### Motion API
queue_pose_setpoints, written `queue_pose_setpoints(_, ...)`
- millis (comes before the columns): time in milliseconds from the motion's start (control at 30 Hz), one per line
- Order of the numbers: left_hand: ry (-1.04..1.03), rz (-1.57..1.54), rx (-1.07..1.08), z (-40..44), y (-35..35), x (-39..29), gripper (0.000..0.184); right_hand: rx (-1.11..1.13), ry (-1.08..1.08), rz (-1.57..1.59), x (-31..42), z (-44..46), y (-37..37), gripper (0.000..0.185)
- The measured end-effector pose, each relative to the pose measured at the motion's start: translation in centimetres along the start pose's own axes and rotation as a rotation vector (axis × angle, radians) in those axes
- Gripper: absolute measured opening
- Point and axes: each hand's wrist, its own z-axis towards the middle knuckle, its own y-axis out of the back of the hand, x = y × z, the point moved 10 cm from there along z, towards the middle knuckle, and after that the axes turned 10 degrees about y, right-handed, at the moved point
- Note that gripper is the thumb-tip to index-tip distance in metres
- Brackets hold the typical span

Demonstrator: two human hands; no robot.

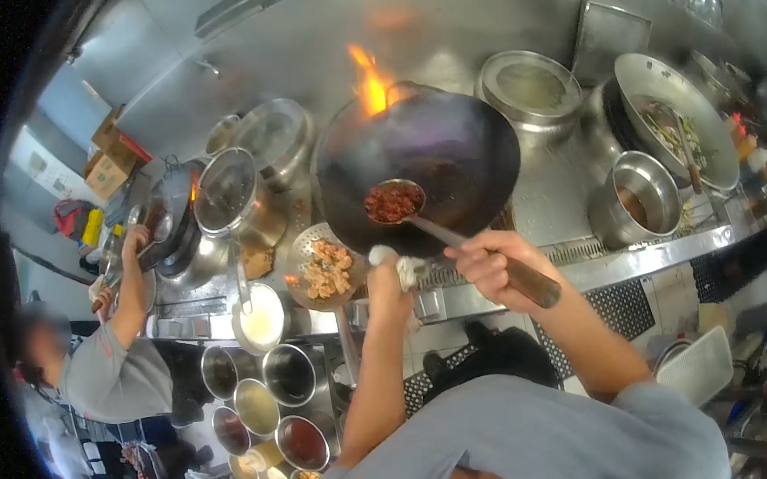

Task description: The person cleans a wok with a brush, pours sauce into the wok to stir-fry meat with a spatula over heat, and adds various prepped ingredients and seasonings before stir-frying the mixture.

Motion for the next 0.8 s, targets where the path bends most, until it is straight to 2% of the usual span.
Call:
queue_pose_setpoints(67, -0.045, -0.044, 0.006, 2.1, -1.2, 0.2, 0.009, -0.036, 0.041, -0.046, 0.8, 0.9, 0.9, 0.036)
queue_pose_setpoints(167, 0.061, -0.063, 0.116, 5.8, -1.6, 0.0, 0.013, -0.017, 0.062, -0.132, 3.1, 2.3, 1.4, 0.033)
queue_pose_setpoints(200, 0.093, -0.135, 0.054, 5.5, -0.8, -0.2, 0.024, 0.019, 0.073, -0.155, 4.2, 2.5, 1.4, 0.032)
queue_pose_setpoints(267, 0.09, -0.106, 0.194, 4.7, 0.4, 0.0, 0.032, 0.076, 0.093, -0.226, 6.6, 2.4, 1.3, 0.031)
queue_pose_setpoints(367, 0.19, 0.134, 0.241, 1.8, 6.7, 7.0, 0.043, 0.098, 0.069, -0.232, 10.3, 0.9, 1.6, 0.031)
queue_pose_setpoints(400, 0.229, 0.122, 0.155, -1.3, 7.3, 9.2, 0.052, 0.109, 0.06, -0.316, 11.8, 0.7, 2.3, 0.033)
queue_pose_setpoints(467, 0.336, 0.406, 0.163, 0.1, 11.1, 19.4, 0.055, 0.053, 0.093, -0.427, 13.9, -0.3, 2.6, 0.033)
queue_pose_setpoints(500, 0.258, 1.005, 0.031, -0.7, 10.0, 20.8, 0.053, 0.007, 0.137, -0.528, 15.0, -0.5, 2.7, 0.033)
queue_pose_setpoints(533, -0.031, 1.295, 0.015, 0.8, 9.6, 24.1, 0.053, -0.022, 0.154, -0.558, 15.9, -0.6, 2.9, 0.034)
queue_pose_setpoints(567, -0.052, 1.336, 0.031, 3.2, 9.6, 28.9, 0.055, -0.02, 0.144, -0.574, 16.1, -0.4, 2.8, 0.034)
queue_pose_setpoints(600, -0.288, 1.424, -0.017, 4.8, 8.5, 32.2, 0.059, -0.035, 0.151, -0.6, 16.6, -0.4, 2.9, 0.035)
queue_pose_setpoints(633, 0.071, 1.487, 0.061, 5.0, 5.8, 33.6, 0.067, -0.055, 0.158, -0.637, 17.2, -0.5, 3.0, 0.036)
queue_pose_setpoints(700, 0.027, 1.632, 0.096, 8.3, 2.7, 37.5, 0.065, -0.048, 0.095, -0.691, 17.2, -0.7, 3.1, 0.04)
queue_pose_setpoints(733, 0.014, 1.574, 0.089, 9.8, 1.5, 38.2, 0.065, -0.035, 0.085, -0.752, 16.5, -1.0, 2.4, 0.045)
queue_pose_setpoints(800, 0.23, 1.76, 0.301, 9.3, -0.6, 38.2, 0.058, -0.027, 0.012, -0.838, 14.8, -1.6, 1.9, 0.049)
